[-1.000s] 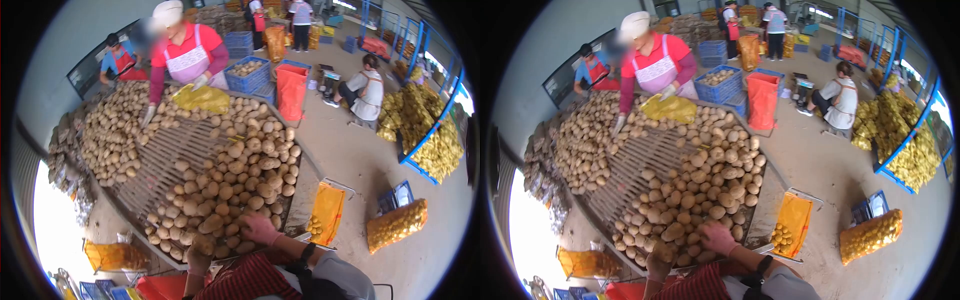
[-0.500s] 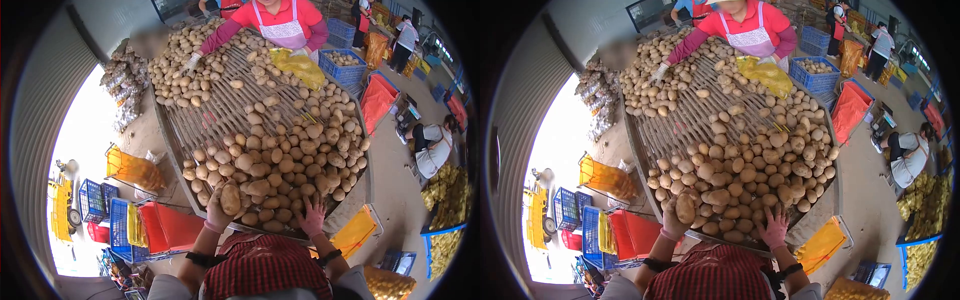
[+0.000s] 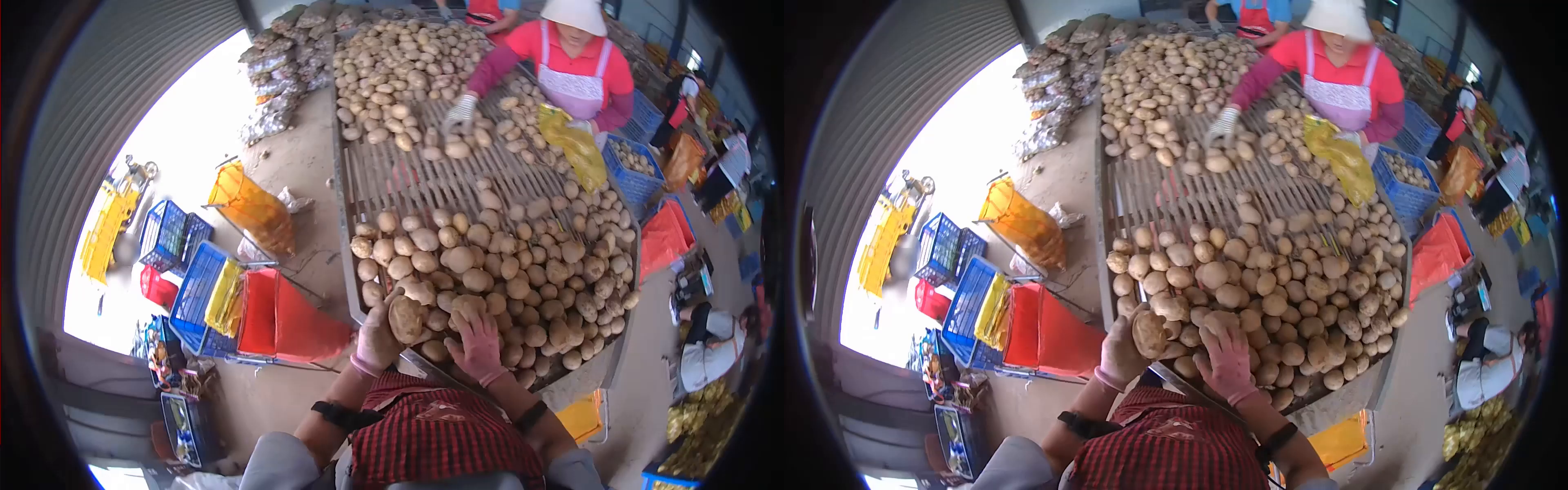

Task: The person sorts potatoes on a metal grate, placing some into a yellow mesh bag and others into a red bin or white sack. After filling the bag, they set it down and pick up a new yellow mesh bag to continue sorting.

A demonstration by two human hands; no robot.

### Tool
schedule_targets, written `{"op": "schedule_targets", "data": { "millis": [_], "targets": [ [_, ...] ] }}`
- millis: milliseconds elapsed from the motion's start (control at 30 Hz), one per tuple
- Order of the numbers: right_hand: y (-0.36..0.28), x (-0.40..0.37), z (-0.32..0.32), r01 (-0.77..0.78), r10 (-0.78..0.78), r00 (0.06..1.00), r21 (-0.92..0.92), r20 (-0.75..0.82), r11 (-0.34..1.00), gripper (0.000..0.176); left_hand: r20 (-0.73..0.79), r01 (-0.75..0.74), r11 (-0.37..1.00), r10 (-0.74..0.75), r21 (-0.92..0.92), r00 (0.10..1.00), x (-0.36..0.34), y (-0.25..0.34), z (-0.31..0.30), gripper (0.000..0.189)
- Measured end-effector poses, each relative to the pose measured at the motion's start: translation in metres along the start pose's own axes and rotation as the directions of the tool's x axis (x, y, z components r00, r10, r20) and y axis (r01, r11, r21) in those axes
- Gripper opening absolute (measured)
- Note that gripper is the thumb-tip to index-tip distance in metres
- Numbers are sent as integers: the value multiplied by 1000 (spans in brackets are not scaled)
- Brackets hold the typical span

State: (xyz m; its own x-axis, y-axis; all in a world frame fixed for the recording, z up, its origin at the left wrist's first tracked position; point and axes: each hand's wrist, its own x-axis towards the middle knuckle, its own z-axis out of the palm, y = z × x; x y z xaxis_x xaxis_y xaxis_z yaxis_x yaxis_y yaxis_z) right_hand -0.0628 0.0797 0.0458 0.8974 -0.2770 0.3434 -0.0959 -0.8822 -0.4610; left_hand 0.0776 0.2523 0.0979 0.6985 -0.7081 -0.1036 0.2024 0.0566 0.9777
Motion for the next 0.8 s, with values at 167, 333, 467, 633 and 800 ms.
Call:
{"op": "schedule_targets", "data": {
  "millis": [167, 333, 467, 633, 800],
  "targets": [
    [18, -15, 49, 75, -30, 981, -231, 193, 970, 45, -239, 145, 744, -384, -653, 892, -9, -74, -42, 35],
    [15, -15, 48, 69, -6, 972, -260, 234, 963, 40, -427, 91, 645, -598, -759, 678, -44, -107, -92, 37],
    [16, -16, 44, 157, -58, 954, -326, 293, 932, 42, -440, 81, 632, -619, -770, 651, -90, -125, -145, 39],
    [4, -13, 42, 106, 32, 948, -410, 317, 906, 36, -497, -88, 490, -840, -867, 218, -183, -173, -214, 40],
    [-17, -5, 58, 35, 155, 923, -478, 352, 878, 37, -381, -467, 286, -916, -837, 122, -367, -224, -252, 43]
  ]
}}
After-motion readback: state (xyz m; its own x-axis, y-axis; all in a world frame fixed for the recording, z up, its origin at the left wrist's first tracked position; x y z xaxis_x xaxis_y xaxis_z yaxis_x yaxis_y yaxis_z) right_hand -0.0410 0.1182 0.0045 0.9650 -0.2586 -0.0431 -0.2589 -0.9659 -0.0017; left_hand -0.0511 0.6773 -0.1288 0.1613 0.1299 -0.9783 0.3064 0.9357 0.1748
